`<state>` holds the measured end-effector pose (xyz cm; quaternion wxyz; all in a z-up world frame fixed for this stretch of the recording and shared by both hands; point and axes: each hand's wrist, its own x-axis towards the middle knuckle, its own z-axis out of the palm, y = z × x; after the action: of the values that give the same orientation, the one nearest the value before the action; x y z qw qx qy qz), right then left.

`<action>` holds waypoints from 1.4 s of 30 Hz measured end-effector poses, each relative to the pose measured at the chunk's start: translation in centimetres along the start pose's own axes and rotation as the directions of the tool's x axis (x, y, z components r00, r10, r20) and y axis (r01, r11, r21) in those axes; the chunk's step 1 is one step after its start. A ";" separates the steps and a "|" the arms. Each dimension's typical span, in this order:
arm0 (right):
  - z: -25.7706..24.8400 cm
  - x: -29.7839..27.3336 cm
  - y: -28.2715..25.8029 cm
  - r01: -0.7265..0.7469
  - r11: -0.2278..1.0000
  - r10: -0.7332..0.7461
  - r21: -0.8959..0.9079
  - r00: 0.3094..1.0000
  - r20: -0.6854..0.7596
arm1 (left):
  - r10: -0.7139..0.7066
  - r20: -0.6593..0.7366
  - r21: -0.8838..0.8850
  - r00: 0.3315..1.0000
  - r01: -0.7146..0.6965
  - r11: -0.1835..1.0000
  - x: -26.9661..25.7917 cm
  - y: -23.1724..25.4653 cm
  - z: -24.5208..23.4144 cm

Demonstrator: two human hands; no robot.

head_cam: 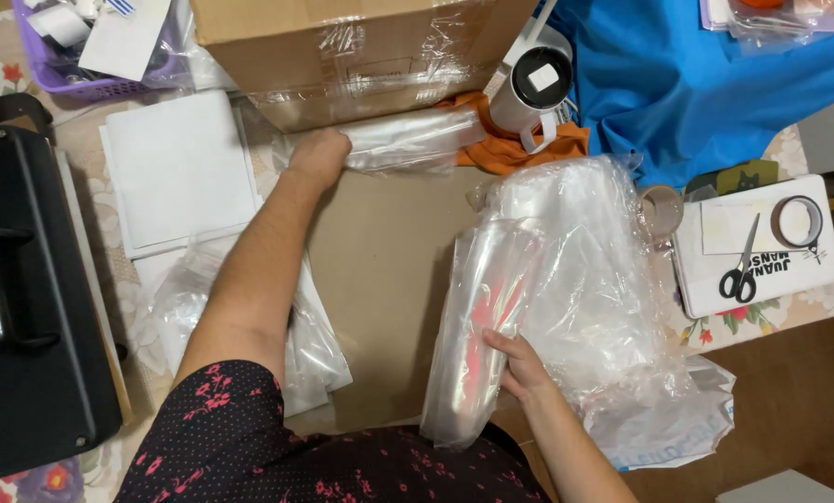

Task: The person is packaging items into plastic bags, sealing them with tape, and using a heat press machine.

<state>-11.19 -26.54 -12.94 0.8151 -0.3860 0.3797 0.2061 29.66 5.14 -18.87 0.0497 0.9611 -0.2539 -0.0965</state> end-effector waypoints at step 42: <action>-1.8 1.8 -0.7 0.063 0.996 -0.065 0.069 0.997 0.032 | 0.016 -0.005 -0.347 1.000 -0.017 0.938 -2.2 5.3 -19.3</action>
<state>-10.42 -28.36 -14.79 0.8403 -0.3665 0.3598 0.1735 29.33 2.55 1.10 0.2196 0.9352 -0.2409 -0.1383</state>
